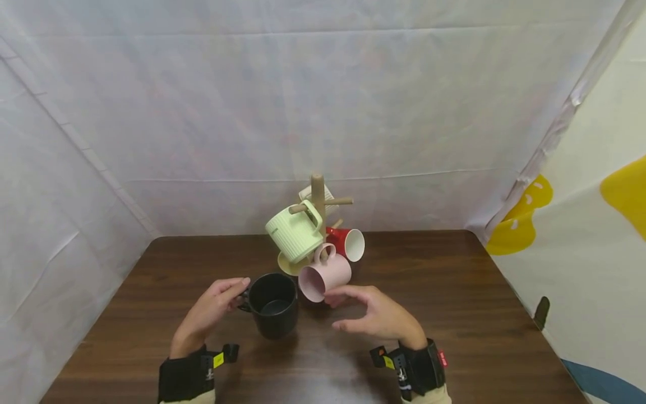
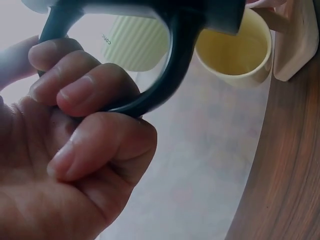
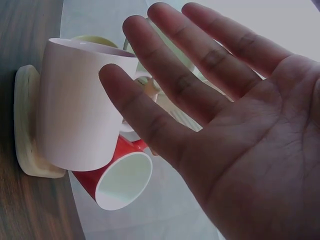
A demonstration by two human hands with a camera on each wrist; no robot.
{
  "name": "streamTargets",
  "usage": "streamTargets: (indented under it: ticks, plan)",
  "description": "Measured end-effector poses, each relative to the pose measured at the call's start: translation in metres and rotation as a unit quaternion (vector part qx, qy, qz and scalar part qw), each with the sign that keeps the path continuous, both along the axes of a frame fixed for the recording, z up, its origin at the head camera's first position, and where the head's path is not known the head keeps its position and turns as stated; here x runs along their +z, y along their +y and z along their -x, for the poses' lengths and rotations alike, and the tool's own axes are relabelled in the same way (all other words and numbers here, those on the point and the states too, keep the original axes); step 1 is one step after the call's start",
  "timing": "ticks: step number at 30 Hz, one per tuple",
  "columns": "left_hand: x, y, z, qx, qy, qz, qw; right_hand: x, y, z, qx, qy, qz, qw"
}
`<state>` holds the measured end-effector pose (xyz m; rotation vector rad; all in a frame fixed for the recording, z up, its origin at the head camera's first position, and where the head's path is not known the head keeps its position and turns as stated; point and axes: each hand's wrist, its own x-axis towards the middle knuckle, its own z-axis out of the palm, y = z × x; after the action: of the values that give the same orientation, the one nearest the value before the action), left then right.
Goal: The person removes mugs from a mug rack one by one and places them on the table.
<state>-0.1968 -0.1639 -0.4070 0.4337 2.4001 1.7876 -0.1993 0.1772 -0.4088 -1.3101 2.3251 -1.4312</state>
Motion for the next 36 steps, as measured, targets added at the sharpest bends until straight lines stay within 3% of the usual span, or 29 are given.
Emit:
streamTargets:
  ticks: [11,17,24,36]
  plan:
    - [-0.004,-0.01,0.0,0.035,-0.032,-0.013,0.9988,0.002,-0.001,-0.003,-0.006,0.007,-0.01,0.9999]
    - [-0.003,-0.016,-0.002,0.051,-0.049,-0.033,0.9969,0.02,-0.007,-0.012,0.007,0.02,-0.003,0.9998]
    - [-0.003,-0.025,-0.004,0.067,-0.054,-0.027,0.9959,-0.001,-0.002,0.0,0.008,0.002,-0.005,1.0]
    - [-0.009,-0.039,-0.004,0.131,-0.069,-0.052,0.9876,-0.002,-0.003,0.002,0.036,0.012,0.015,0.9992]
